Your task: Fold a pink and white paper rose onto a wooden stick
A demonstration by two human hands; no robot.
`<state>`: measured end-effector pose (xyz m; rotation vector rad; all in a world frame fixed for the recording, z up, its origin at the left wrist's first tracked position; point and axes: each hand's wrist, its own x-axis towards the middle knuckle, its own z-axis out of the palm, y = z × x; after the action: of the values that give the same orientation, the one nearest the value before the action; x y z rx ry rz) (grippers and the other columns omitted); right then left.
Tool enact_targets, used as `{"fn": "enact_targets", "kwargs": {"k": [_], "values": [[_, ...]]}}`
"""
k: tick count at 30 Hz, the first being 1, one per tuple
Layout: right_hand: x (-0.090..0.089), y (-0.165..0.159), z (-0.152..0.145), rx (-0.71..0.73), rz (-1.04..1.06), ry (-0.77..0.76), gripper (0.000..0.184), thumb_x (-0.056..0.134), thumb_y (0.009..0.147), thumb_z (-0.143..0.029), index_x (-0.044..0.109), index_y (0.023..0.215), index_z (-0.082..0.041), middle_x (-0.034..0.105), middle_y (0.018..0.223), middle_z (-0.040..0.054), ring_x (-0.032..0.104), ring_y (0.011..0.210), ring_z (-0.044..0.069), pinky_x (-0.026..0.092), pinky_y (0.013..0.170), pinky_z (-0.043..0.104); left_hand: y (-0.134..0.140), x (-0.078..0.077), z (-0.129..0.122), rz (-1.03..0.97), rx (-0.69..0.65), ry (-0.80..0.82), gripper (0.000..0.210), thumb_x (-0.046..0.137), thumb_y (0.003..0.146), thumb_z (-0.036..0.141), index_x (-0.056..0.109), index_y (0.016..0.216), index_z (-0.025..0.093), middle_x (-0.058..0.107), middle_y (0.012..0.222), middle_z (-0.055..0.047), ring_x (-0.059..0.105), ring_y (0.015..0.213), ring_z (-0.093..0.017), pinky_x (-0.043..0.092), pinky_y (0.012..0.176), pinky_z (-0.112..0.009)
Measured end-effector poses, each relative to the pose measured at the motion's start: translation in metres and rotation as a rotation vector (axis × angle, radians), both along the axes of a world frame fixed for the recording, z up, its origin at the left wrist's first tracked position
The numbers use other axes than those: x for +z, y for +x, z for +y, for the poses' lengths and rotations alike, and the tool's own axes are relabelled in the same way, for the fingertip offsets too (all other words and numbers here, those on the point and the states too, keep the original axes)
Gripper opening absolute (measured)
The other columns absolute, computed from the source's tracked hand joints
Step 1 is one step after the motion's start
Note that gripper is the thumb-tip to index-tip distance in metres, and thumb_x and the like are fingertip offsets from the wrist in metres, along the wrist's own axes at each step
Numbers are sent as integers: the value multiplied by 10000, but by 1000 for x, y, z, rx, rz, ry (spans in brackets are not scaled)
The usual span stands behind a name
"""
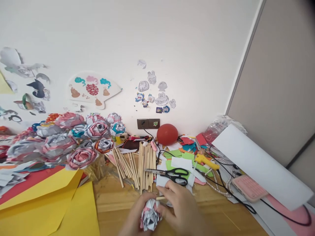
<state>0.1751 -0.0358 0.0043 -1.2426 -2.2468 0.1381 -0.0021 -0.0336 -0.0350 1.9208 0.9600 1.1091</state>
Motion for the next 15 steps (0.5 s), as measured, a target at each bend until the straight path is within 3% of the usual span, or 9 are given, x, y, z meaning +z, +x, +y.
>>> {"fn": "enact_targets", "kwargs": {"k": [3,7,15], "values": [[-1,2,2,22,-67,116,564,409,813,-594,545,1128,-148,570,861,83,564,717,213,401,591,291,0,6,-2,46,38,76,345,576,683,109,495,1000,216,611,885,-32,601,743,-171,485,688,-236],[-6,3,5,10,-117,201,560,344,851,-575,558,1109,-125,568,811,92,556,690,208,398,556,284,-2,11,-2,104,23,88,359,532,713,77,469,1034,226,604,908,-33,604,769,-177,484,699,-246],[-5,-3,0,56,78,71,641,201,845,-639,569,1096,-179,529,795,55,542,688,179,410,589,269,-2,14,-5,99,13,105,307,516,750,112,440,1023,229,575,891,-25,591,728,-157,481,646,-219]]}}
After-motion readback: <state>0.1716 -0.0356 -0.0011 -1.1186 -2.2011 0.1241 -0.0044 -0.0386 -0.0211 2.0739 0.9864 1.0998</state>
